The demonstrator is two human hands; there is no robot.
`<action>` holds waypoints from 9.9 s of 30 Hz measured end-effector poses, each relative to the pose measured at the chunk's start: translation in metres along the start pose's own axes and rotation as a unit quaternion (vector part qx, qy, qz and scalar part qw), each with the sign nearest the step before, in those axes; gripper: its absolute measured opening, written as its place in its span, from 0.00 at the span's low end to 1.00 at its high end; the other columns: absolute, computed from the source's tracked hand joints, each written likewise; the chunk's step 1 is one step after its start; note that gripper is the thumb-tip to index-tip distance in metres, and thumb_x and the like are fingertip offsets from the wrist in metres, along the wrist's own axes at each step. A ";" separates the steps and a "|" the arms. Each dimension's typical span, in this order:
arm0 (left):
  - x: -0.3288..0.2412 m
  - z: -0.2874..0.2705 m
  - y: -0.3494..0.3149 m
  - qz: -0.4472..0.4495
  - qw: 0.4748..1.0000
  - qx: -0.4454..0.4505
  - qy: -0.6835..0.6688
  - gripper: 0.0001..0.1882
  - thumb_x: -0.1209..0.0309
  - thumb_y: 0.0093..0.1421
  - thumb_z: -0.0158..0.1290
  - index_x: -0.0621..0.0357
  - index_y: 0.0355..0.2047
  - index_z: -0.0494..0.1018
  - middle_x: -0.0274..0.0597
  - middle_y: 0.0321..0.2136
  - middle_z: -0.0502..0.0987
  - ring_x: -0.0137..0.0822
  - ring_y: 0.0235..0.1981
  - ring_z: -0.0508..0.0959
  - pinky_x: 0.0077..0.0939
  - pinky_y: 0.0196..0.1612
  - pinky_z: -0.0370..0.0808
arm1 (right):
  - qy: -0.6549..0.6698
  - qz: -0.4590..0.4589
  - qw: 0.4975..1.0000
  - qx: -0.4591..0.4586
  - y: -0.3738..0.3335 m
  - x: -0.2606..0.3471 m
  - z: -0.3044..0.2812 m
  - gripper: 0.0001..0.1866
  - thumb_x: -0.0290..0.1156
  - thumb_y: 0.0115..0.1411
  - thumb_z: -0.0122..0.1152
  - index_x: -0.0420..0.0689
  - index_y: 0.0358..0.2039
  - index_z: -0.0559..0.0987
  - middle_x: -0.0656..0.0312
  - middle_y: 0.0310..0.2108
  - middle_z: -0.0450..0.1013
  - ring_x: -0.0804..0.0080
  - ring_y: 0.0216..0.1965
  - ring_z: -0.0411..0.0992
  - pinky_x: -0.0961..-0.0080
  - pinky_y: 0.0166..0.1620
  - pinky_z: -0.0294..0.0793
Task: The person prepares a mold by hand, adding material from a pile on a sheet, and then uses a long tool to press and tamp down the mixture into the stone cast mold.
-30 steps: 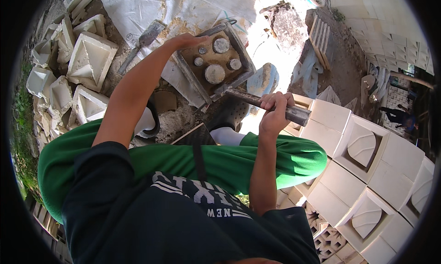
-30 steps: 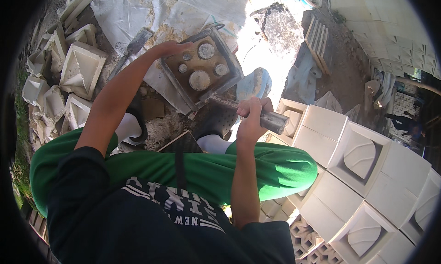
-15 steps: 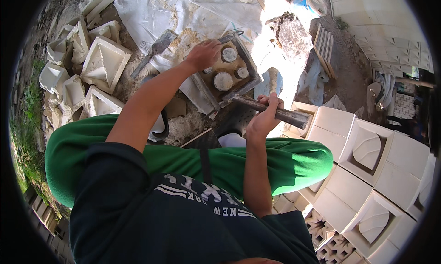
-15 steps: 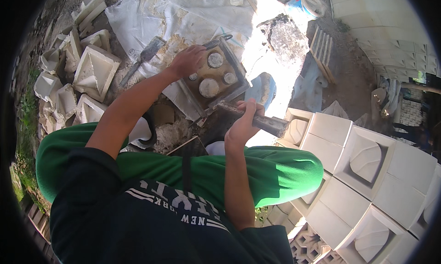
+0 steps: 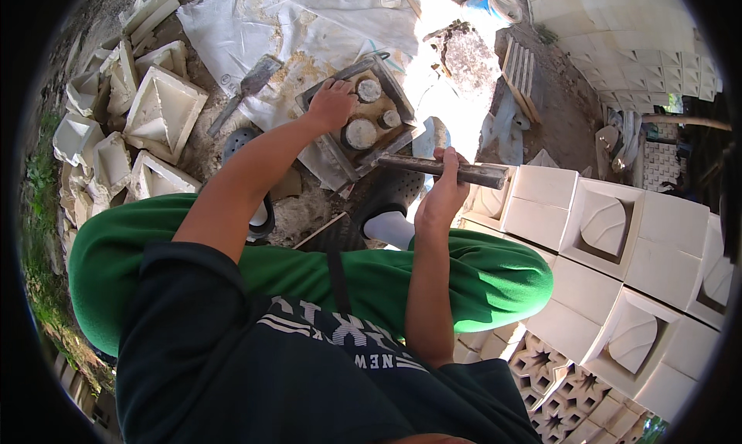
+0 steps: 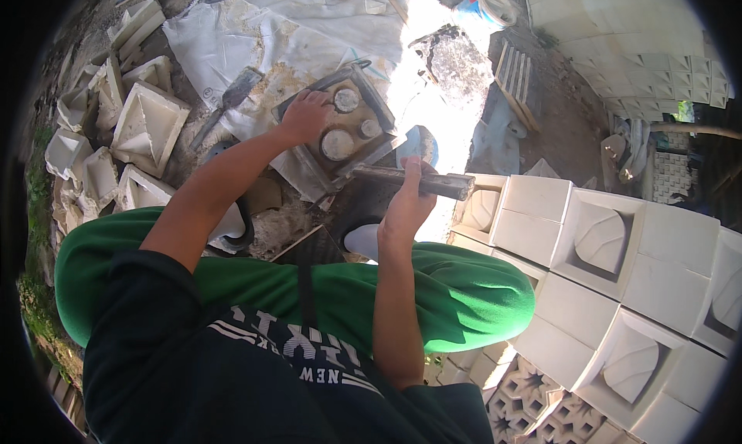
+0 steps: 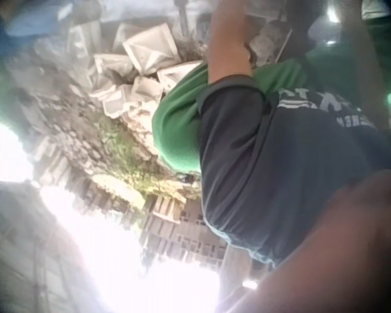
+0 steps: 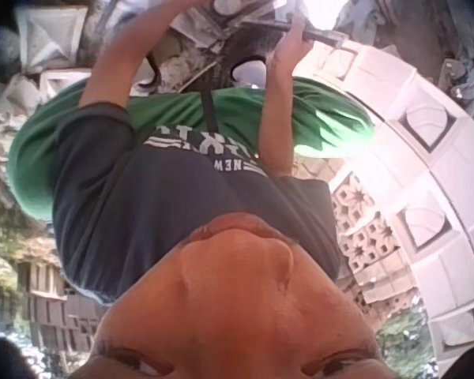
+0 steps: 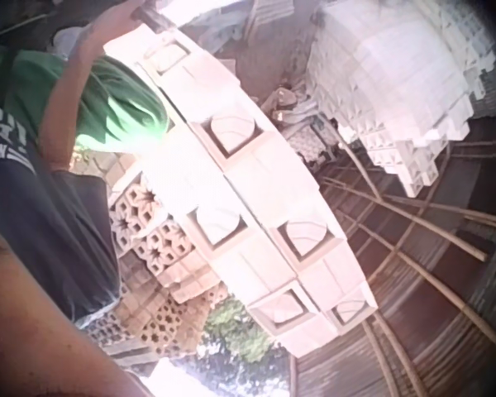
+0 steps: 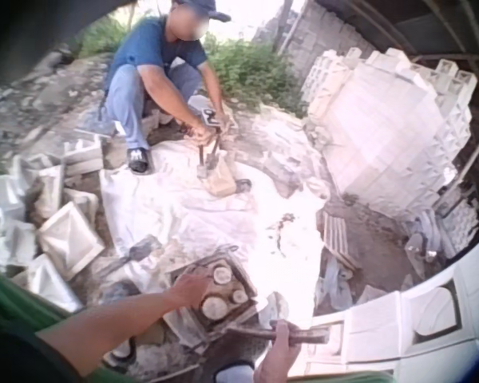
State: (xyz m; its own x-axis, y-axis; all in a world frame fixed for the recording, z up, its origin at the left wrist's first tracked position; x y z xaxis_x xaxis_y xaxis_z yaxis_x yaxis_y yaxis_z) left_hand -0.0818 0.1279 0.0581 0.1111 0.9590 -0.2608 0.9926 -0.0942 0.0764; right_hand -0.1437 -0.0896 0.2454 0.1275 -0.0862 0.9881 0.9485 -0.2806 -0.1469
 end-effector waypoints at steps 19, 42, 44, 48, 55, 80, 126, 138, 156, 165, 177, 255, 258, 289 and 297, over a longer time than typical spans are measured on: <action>0.027 0.003 0.006 -0.213 0.944 0.010 -0.250 0.11 0.60 0.56 0.56 0.53 0.30 0.82 0.46 0.25 0.80 0.51 0.31 0.79 0.42 0.37 0.75 | 0.049 -0.028 0.996 -0.067 0.017 -0.026 0.029 0.08 0.30 0.63 0.54 0.42 0.27 0.71 0.62 0.28 0.71 0.73 0.35 0.69 0.70 0.51 0.65; 0.102 -0.007 0.038 -0.278 0.920 0.074 -0.266 0.29 0.42 0.59 0.48 0.57 0.37 0.79 0.50 0.32 0.80 0.46 0.36 0.80 0.37 0.42 0.74 | 0.183 -0.148 0.968 0.086 0.019 0.147 -0.024 0.25 0.41 0.66 0.46 0.53 0.13 0.52 0.70 0.11 0.46 0.78 0.15 0.44 0.76 0.24 0.48; 0.126 0.029 0.034 -0.326 0.886 0.148 -0.295 0.32 0.39 0.59 0.45 0.57 0.40 0.78 0.49 0.32 0.80 0.43 0.36 0.80 0.35 0.42 0.74 | 0.212 -0.124 0.961 0.130 0.028 0.160 -0.045 0.25 0.41 0.65 0.48 0.53 0.13 0.53 0.70 0.11 0.46 0.78 0.15 0.44 0.76 0.24 0.48; 0.131 0.090 0.021 -0.389 0.769 0.157 -0.483 0.35 0.38 0.58 0.46 0.61 0.40 0.78 0.46 0.31 0.80 0.37 0.35 0.78 0.33 0.41 0.73 | 0.186 -0.110 0.966 0.145 0.040 0.190 -0.067 0.25 0.41 0.65 0.51 0.53 0.13 0.55 0.70 0.11 0.47 0.79 0.15 0.44 0.77 0.24 0.49; 0.169 0.123 0.014 -0.267 0.844 0.219 -0.410 0.19 0.56 0.54 0.56 0.56 0.38 0.80 0.45 0.31 0.80 0.38 0.27 0.77 0.37 0.32 0.75 | 0.173 -0.131 0.967 0.136 0.060 0.203 -0.079 0.27 0.42 0.65 0.51 0.54 0.13 0.52 0.70 0.11 0.45 0.78 0.16 0.45 0.76 0.26 0.51; 0.106 0.101 -0.061 -0.304 0.902 0.132 -0.275 0.12 0.68 0.48 0.56 0.52 0.34 0.83 0.51 0.31 0.81 0.50 0.35 0.81 0.39 0.40 0.77 | 0.234 -0.106 0.951 0.172 0.073 0.184 -0.089 0.28 0.43 0.65 0.54 0.53 0.12 0.53 0.70 0.12 0.46 0.78 0.16 0.43 0.76 0.27 0.49; 0.104 -0.252 0.070 0.322 0.932 0.070 0.154 0.11 0.60 0.61 0.48 0.53 0.33 0.71 0.45 0.29 0.77 0.49 0.32 0.78 0.44 0.33 0.74 | 0.177 -0.195 0.900 0.348 -0.027 0.087 0.033 0.29 0.53 0.68 0.42 0.50 0.14 0.56 0.68 0.11 0.51 0.76 0.15 0.47 0.74 0.25 0.49; 0.073 -0.114 0.045 0.196 0.967 0.147 -0.066 0.12 0.64 0.60 0.52 0.53 0.42 0.76 0.41 0.40 0.77 0.44 0.43 0.77 0.41 0.46 0.74 | 0.122 -0.193 0.849 0.476 -0.008 0.013 0.070 0.33 0.60 0.54 0.64 0.42 0.13 0.67 0.66 0.11 0.61 0.71 0.14 0.62 0.77 0.19 0.59; 0.043 0.015 -0.050 -0.295 0.834 0.077 -0.460 0.36 0.42 0.65 0.42 0.59 0.59 0.65 0.57 0.50 0.74 0.52 0.54 0.73 0.40 0.56 0.67 | 0.116 -0.141 0.889 0.419 -0.013 -0.027 0.072 0.19 0.33 0.56 0.63 0.39 0.14 0.67 0.63 0.13 0.64 0.70 0.16 0.63 0.73 0.24 0.66; 0.040 0.010 -0.051 -0.368 0.832 0.035 -0.413 0.30 0.46 0.67 0.40 0.61 0.46 0.75 0.60 0.37 0.78 0.56 0.42 0.78 0.41 0.46 0.71 | 0.018 -0.167 0.873 0.458 -0.019 -0.036 0.084 0.14 0.24 0.48 0.60 0.42 0.12 0.66 0.64 0.12 0.62 0.70 0.15 0.61 0.74 0.23 0.63; 0.044 0.021 -0.049 -0.397 0.841 -0.039 -0.366 0.26 0.50 0.66 0.43 0.63 0.41 0.77 0.61 0.30 0.78 0.59 0.36 0.77 0.45 0.41 0.71 | 0.013 -0.188 0.858 0.478 -0.030 -0.015 0.072 0.14 0.27 0.51 0.58 0.41 0.13 0.65 0.64 0.13 0.61 0.69 0.16 0.60 0.71 0.23 0.61; 0.046 0.030 -0.056 -0.398 0.806 -0.086 -0.430 0.32 0.51 0.70 0.30 0.66 0.39 0.77 0.49 0.29 0.80 0.48 0.34 0.79 0.37 0.43 0.72 | 0.084 -0.094 0.871 0.474 0.006 -0.018 0.095 0.15 0.24 0.51 0.54 0.37 0.13 0.62 0.61 0.14 0.61 0.72 0.17 0.58 0.72 0.23 0.58; 0.042 0.033 -0.057 -0.415 0.797 -0.089 -0.429 0.32 0.51 0.70 0.30 0.66 0.38 0.77 0.48 0.29 0.80 0.46 0.34 0.79 0.36 0.43 0.73 | 0.110 -0.117 0.882 0.443 0.002 -0.037 0.088 0.15 0.25 0.52 0.54 0.37 0.13 0.62 0.62 0.13 0.61 0.71 0.17 0.58 0.73 0.23 0.58; 0.043 0.032 -0.054 -0.435 0.798 -0.079 -0.410 0.31 0.50 0.69 0.30 0.59 0.36 0.78 0.43 0.30 0.82 0.51 0.36 0.79 0.41 0.42 0.73 | 0.061 -0.084 0.857 0.505 0.028 -0.031 0.095 0.14 0.25 0.48 0.57 0.39 0.12 0.63 0.63 0.13 0.60 0.71 0.16 0.58 0.74 0.22 0.57; 0.048 0.032 -0.056 -0.435 0.798 -0.087 -0.408 0.31 0.52 0.70 0.31 0.66 0.38 0.78 0.47 0.29 0.81 0.41 0.32 0.80 0.33 0.41 0.74 | 0.060 -0.088 0.855 0.507 0.022 -0.026 0.090 0.12 0.24 0.46 0.57 0.39 0.12 0.64 0.63 0.13 0.61 0.70 0.15 0.58 0.74 0.21 0.56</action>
State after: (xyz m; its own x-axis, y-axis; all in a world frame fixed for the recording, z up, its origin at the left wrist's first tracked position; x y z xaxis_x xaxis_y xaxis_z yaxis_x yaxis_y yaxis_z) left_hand -0.1304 0.1703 0.0110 -0.5502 0.1411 -0.8231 0.6981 0.6186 -0.3605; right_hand -0.1001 -0.0078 0.2206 -0.0171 -0.2428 0.9699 0.7213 0.6688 0.1801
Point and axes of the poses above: each hand's wrist, its own y-axis towards the middle knuckle, its own z-axis out of the palm, x = y × z, the point moved 1 cm from there along y, towards the middle knuckle
